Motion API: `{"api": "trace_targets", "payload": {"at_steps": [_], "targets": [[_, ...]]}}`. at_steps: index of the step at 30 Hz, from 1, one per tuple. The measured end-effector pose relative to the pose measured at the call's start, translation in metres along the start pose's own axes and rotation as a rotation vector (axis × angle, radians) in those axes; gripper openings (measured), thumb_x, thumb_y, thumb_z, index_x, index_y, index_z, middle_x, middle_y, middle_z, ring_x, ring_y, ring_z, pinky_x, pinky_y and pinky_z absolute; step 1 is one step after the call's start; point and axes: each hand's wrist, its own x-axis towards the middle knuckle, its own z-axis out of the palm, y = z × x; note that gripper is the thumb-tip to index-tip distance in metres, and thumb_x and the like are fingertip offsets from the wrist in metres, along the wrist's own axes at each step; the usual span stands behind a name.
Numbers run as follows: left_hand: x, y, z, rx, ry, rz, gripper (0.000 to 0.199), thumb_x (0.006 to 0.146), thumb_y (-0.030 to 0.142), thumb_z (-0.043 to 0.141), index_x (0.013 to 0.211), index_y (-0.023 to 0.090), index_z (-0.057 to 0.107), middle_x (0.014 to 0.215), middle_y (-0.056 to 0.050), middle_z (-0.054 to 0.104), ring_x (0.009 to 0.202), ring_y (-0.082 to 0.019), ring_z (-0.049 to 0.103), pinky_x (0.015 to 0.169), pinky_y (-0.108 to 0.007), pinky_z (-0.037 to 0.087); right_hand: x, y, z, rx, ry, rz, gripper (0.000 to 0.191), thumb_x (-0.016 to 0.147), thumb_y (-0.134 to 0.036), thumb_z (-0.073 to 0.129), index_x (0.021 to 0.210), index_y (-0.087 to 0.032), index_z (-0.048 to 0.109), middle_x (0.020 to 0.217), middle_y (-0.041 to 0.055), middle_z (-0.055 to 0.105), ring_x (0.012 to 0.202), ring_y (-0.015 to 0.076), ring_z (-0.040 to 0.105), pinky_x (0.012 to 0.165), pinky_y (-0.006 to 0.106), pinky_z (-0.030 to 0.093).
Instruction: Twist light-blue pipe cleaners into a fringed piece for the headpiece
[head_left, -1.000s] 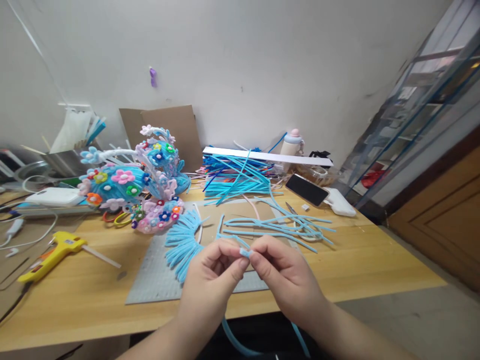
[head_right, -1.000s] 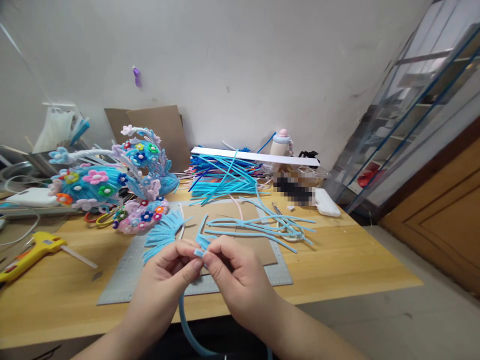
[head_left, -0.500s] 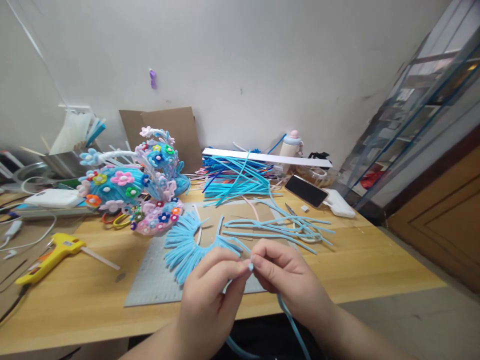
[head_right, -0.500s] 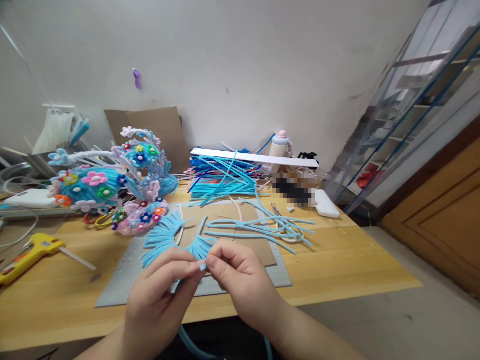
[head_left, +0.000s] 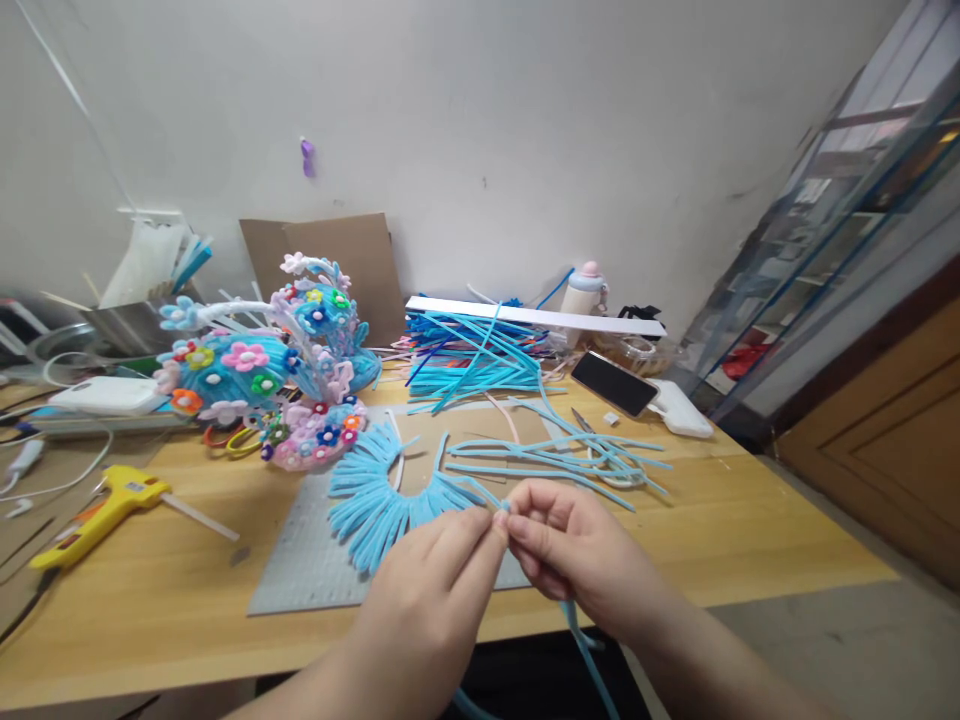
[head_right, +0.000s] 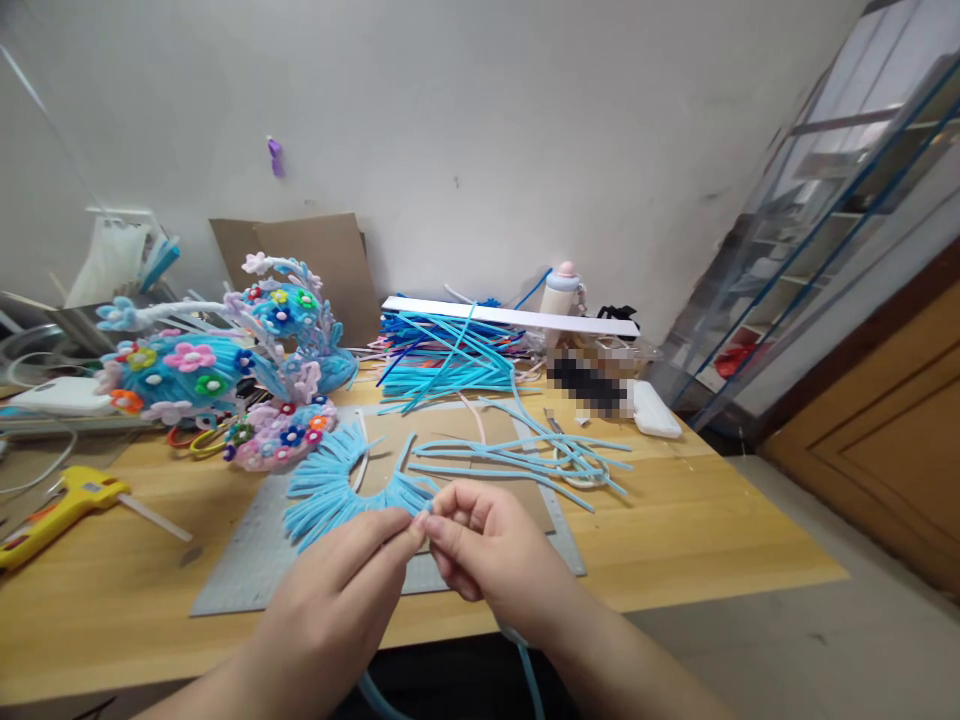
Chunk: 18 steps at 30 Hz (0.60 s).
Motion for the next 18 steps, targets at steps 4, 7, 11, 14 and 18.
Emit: {"api": "trace_targets", "payload": {"at_steps": [4,7,11,14,18], "targets": [[0.004,-0.002,-0.002,-0.192,-0.161,-0.159,0.04,0.081,0.006,0.043,0.119,0.017,0.045,0.098,-0.007,0.058,0.085,-0.014,0.053,0.07,-0.026,0.048,-0.002,-0.008,-0.004,-0.15,-0.053,0.083,0.019,0.077,-0.03,0.056,0.07,-0.015,0.047,0.044,-0.0081,0.042,0.033,0.0016,0.031,0.032,0.013,0.021],[0.003,-0.004,-0.001,-0.143,-0.306,-0.087,0.043,0.083,0.01,0.043,0.125,0.02,0.04,0.094,-0.006,0.059,0.079,-0.017,0.053,0.064,-0.029,0.047,-0.003,-0.015,-0.005,-0.289,-0.088,0.185,0.019,0.076,-0.028,0.055,0.065,-0.016,0.045,0.039,-0.0086,0.041,0.032,0.0021,0.031,0.031,0.013,0.02],[0.0,-0.007,0.001,-0.091,-0.28,-0.036,0.037,0.083,0.014,0.045,0.12,0.018,0.044,0.091,-0.006,0.06,0.076,-0.018,0.052,0.063,-0.031,0.045,-0.004,-0.019,-0.005,-0.333,-0.096,0.266,0.02,0.073,-0.031,0.06,0.067,-0.016,0.047,0.037,-0.009,0.042,0.03,0.0021,0.03,0.03,0.013,0.019],[0.001,-0.007,0.001,-0.097,-0.191,-0.023,0.029,0.082,0.014,0.047,0.111,0.016,0.05,0.09,-0.006,0.061,0.076,-0.017,0.053,0.064,-0.03,0.044,-0.004,-0.016,-0.007,-0.298,-0.106,0.253,0.023,0.072,-0.033,0.061,0.067,-0.016,0.048,0.036,-0.0092,0.041,0.03,0.0019,0.03,0.03,0.013,0.019],[0.001,-0.007,-0.001,-0.107,-0.094,-0.015,0.021,0.082,0.013,0.049,0.102,0.015,0.054,0.088,-0.004,0.063,0.076,-0.015,0.055,0.064,-0.028,0.044,-0.005,-0.012,-0.01,-0.252,-0.13,0.216,0.023,0.074,-0.034,0.058,0.068,-0.016,0.047,0.036,-0.0096,0.04,0.029,0.0022,0.03,0.03,0.013,0.019]]}}
